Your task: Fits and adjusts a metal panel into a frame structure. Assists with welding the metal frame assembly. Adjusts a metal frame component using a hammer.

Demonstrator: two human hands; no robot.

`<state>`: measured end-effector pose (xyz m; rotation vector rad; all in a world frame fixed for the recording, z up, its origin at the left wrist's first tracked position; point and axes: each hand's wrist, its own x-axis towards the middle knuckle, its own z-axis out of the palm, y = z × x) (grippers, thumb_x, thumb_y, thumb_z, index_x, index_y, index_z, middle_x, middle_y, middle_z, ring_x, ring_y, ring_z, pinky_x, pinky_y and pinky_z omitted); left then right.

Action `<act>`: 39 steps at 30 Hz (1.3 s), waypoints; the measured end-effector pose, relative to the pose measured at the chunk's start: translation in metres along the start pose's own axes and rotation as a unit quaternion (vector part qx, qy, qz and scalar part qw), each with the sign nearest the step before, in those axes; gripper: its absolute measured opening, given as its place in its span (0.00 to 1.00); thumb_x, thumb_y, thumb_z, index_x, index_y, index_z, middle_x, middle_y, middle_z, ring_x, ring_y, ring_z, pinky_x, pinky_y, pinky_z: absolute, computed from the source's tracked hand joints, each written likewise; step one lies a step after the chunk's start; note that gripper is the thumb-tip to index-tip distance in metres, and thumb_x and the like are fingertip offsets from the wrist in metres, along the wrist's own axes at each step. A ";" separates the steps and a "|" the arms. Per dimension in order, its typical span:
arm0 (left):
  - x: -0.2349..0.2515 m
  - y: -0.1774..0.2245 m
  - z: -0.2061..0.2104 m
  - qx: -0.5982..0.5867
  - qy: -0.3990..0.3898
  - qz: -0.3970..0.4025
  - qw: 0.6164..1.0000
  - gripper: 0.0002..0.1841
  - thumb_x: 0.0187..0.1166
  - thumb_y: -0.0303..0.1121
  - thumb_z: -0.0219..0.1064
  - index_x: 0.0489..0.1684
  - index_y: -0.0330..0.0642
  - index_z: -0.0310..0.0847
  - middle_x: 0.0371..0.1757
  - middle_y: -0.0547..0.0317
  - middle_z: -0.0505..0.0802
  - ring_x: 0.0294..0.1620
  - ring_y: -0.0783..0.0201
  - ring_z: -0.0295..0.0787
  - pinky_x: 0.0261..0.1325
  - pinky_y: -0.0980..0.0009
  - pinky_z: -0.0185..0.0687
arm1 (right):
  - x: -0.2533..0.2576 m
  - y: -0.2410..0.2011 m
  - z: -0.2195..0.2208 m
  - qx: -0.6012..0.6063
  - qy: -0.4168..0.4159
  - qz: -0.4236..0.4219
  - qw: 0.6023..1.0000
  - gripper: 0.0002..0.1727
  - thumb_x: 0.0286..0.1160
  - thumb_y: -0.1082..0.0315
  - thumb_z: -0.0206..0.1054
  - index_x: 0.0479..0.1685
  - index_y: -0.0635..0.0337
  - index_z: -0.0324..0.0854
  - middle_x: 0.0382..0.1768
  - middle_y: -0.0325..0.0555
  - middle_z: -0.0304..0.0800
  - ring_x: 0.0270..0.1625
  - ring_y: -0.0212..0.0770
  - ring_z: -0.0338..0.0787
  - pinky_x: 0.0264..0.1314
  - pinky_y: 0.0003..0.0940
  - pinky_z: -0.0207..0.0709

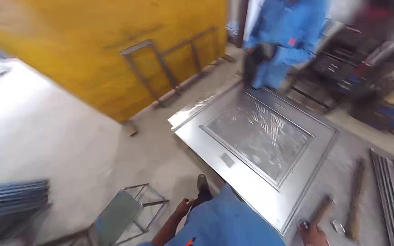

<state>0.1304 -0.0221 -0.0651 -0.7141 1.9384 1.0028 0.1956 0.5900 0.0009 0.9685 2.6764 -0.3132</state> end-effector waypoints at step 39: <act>0.007 0.212 -0.075 0.075 0.132 0.176 0.973 0.23 0.92 0.38 0.59 0.77 0.31 0.72 0.61 0.27 0.87 0.53 0.37 0.89 0.55 0.38 0.83 | 0.051 0.007 -0.195 0.312 -0.127 0.174 0.925 0.31 0.72 0.37 0.72 0.55 0.59 0.85 0.34 0.48 0.94 0.29 0.44 0.94 0.38 0.48 0.89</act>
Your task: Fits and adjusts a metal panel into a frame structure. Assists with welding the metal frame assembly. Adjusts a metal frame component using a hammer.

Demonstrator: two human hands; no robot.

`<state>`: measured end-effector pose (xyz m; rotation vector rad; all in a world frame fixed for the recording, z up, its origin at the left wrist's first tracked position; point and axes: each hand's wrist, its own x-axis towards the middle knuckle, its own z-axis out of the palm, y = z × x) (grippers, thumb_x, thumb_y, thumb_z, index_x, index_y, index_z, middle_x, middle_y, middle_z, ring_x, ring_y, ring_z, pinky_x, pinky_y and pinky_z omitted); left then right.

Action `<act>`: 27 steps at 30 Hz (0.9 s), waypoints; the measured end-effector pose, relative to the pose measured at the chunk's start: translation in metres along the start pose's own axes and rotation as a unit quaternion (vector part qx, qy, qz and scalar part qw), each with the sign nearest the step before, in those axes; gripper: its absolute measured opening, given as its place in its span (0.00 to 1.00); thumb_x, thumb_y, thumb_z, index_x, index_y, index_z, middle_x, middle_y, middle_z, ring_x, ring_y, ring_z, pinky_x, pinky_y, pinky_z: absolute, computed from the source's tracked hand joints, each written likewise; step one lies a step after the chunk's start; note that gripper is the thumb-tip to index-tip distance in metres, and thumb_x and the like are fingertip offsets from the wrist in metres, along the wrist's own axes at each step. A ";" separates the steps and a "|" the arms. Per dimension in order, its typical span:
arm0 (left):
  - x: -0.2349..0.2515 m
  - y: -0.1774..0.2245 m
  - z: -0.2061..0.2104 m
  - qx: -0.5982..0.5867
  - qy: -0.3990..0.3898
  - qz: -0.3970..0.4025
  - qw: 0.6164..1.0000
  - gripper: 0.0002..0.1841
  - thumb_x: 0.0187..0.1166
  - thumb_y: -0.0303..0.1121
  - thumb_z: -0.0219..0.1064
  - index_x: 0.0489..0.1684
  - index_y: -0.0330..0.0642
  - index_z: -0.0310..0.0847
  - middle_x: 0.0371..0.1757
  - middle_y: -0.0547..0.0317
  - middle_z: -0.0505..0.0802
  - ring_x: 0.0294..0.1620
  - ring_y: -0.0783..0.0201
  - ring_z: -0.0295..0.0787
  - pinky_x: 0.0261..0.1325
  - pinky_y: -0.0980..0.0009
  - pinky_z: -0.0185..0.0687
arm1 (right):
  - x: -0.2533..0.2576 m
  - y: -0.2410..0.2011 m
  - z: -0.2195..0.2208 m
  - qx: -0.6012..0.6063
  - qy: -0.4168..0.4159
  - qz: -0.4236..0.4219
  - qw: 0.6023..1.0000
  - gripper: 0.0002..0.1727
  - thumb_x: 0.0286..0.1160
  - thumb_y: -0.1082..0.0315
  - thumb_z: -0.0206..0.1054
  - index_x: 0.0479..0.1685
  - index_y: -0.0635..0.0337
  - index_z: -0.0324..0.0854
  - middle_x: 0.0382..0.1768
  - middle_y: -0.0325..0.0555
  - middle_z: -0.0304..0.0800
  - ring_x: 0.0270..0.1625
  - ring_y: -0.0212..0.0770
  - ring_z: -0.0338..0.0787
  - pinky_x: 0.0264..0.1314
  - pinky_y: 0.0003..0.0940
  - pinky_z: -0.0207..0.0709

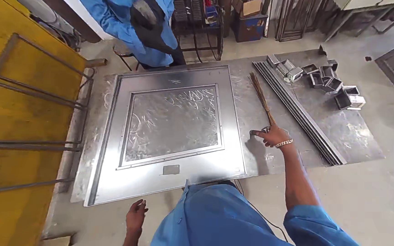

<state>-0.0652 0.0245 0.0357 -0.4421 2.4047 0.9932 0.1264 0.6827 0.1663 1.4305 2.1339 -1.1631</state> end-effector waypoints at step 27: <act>0.291 0.185 0.004 0.260 0.182 0.001 0.948 0.50 0.78 0.62 0.65 0.92 0.33 0.53 0.89 0.24 0.61 0.89 0.26 0.55 0.81 0.26 0.59 | 0.020 -0.111 0.180 0.116 0.147 -0.146 0.971 0.46 0.61 0.58 0.75 0.89 0.51 0.68 0.60 0.52 0.94 0.56 0.51 0.95 0.61 0.57 0.86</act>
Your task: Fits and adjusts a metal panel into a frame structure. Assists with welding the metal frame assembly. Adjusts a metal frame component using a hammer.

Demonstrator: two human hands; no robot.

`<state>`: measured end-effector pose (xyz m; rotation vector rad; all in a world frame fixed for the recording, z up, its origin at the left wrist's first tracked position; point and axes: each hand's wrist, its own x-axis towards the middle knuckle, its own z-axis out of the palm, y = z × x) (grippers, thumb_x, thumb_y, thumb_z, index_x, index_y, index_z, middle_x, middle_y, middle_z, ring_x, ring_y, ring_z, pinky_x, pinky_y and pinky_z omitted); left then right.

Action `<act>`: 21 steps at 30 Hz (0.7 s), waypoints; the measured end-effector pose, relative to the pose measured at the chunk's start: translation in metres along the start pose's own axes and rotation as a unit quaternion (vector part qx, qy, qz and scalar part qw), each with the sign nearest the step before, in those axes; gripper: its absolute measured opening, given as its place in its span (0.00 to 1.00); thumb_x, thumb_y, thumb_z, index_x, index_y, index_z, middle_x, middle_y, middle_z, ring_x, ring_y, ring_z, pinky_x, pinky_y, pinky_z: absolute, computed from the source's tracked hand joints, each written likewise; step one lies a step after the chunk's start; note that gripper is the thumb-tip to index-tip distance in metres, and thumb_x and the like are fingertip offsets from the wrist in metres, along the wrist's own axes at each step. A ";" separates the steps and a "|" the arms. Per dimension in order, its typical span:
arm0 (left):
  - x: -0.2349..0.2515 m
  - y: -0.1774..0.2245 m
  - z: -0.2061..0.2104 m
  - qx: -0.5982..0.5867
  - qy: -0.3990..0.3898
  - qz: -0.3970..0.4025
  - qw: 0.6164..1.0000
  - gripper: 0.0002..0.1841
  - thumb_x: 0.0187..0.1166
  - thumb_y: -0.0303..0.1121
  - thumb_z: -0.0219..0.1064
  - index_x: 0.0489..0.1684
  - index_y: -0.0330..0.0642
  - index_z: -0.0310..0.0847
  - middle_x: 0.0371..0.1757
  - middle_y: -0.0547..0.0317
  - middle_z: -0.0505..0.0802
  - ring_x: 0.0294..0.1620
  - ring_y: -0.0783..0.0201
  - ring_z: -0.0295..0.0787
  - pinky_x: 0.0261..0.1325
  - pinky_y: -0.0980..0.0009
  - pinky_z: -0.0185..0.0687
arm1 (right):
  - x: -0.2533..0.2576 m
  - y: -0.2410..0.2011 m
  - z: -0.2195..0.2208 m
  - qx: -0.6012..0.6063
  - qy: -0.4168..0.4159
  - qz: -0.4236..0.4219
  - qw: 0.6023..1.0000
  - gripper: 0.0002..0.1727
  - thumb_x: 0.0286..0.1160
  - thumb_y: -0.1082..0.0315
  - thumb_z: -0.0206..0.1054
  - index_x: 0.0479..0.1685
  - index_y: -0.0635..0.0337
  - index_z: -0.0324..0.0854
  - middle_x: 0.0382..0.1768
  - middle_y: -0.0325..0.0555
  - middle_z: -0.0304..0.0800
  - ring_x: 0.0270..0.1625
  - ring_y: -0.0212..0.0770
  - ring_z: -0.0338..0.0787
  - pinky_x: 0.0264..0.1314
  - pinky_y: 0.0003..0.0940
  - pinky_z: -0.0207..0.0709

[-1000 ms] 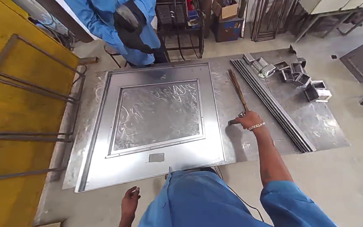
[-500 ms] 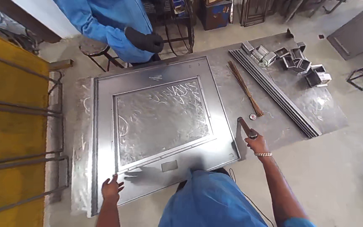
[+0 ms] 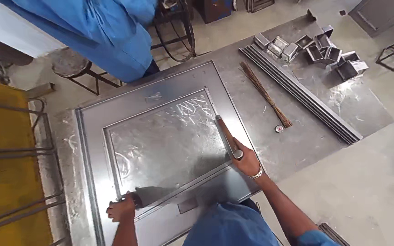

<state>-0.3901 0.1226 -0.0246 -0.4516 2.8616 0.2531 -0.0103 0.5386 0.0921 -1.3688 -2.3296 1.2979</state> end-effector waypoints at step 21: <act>0.100 0.081 0.006 0.088 0.058 0.110 0.988 0.31 0.88 0.53 0.55 0.77 0.36 0.77 0.77 0.25 0.78 0.80 0.30 0.72 0.81 0.35 0.66 | 0.199 -0.011 0.058 -0.038 -0.004 -0.100 0.994 0.45 0.55 0.57 0.76 0.86 0.50 0.74 0.50 0.52 0.94 0.42 0.50 0.94 0.39 0.50 0.86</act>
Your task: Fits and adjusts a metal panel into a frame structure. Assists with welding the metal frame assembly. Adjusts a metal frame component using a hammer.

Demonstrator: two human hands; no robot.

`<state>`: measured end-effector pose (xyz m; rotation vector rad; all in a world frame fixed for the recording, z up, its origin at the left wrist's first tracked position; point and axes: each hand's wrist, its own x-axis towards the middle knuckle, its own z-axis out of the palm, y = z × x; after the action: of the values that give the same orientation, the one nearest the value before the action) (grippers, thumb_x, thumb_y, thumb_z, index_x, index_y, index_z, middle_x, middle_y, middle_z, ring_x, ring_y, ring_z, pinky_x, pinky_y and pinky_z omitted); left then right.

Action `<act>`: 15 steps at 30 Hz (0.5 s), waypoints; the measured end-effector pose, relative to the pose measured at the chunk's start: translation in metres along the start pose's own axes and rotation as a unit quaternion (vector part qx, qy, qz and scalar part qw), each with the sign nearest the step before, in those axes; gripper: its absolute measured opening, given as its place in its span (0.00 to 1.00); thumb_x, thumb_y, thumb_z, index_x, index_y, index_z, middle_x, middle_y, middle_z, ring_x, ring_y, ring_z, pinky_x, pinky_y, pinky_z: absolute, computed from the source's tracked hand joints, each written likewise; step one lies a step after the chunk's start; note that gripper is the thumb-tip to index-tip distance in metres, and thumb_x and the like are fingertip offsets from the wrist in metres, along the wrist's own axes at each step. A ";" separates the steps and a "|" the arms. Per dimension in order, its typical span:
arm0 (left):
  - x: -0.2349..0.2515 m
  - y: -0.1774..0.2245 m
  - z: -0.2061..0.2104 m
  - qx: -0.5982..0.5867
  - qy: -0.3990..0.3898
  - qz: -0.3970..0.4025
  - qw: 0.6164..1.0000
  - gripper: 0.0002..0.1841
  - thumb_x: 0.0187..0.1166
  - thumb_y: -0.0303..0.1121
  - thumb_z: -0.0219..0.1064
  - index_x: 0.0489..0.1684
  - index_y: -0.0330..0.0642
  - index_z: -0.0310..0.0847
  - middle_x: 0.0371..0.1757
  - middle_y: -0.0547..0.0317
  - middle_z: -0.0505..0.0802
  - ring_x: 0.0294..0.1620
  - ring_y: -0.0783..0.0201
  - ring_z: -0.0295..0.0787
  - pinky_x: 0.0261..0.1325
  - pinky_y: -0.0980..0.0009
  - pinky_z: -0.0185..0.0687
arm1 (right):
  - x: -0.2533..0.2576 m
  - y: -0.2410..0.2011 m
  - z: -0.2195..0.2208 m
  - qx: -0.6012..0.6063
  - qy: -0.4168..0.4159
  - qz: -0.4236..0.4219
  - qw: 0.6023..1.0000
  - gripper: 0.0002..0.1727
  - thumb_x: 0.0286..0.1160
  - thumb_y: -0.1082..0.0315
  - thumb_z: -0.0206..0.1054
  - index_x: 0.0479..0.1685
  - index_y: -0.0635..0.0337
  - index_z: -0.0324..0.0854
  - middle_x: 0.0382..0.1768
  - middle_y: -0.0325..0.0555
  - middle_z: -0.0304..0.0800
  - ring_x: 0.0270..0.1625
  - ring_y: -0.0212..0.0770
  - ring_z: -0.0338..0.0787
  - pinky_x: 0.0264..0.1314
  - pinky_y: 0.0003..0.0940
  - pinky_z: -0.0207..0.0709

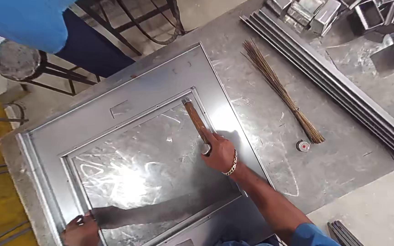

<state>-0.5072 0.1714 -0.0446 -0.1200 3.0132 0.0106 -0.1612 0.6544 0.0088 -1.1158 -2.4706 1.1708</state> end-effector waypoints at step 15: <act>-0.004 0.012 -0.003 -0.049 0.004 -0.026 0.998 0.24 0.87 0.45 0.60 0.71 0.34 0.80 0.65 0.35 0.89 0.70 0.40 0.85 0.77 0.42 0.74 | 0.002 0.003 0.000 -0.011 0.031 0.010 0.999 0.43 0.56 0.57 0.75 0.83 0.54 0.76 0.45 0.50 0.94 0.41 0.48 0.93 0.39 0.46 0.85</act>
<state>-0.5043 0.1835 -0.0412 -0.2091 3.0168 0.1524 -0.1607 0.6567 0.0063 -1.1674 -2.4372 1.1001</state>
